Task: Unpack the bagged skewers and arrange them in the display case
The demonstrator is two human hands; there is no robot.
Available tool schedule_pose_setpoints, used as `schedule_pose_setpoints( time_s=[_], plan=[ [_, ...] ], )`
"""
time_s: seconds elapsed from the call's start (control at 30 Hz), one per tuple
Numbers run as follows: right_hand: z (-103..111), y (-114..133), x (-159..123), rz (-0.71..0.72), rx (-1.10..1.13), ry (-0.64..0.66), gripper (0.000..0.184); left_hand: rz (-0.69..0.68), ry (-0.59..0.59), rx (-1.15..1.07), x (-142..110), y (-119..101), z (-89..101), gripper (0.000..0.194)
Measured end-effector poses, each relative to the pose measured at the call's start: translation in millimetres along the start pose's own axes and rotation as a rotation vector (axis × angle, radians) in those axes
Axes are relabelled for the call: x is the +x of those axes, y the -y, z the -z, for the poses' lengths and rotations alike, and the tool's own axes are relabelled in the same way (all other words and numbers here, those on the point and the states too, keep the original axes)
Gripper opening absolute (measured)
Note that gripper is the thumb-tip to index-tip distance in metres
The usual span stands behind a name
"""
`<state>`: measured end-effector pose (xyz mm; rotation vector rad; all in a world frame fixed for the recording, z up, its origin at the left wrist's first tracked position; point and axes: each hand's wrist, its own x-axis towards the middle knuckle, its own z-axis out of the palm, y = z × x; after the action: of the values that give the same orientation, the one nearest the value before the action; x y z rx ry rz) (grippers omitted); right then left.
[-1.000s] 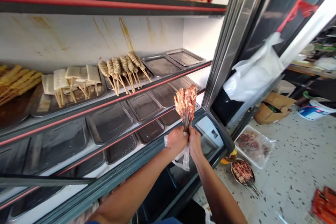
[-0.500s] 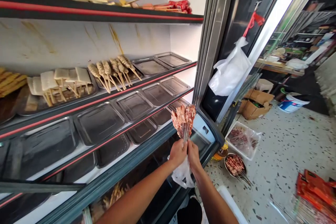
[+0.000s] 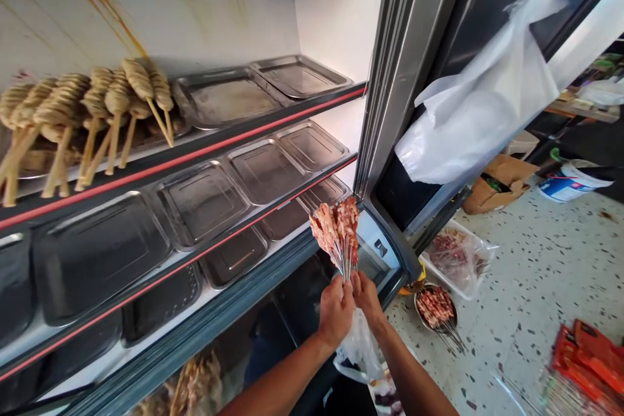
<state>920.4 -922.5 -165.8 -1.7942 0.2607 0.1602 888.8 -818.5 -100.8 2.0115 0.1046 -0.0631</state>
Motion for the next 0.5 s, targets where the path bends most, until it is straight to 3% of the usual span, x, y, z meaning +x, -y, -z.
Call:
schedule_pose_setpoints(
  time_s=[0.17,0.3,0.5],
  plan=[
    [16.3,-0.8,13.7,0.007,-0.002,0.044,0.068,0.070,-0.001,0.058,3.3,-13.5,-12.7,0.026],
    [25.5,5.3,15.5,-0.075,0.014,0.131,0.063,0.090,-0.014,0.079,7.2,-12.8,-13.1,0.024],
    [17.2,10.6,17.7,-0.037,0.031,0.145,0.061,0.095,-0.024,0.069,14.9,-9.2,-11.7,0.026]
  ],
)
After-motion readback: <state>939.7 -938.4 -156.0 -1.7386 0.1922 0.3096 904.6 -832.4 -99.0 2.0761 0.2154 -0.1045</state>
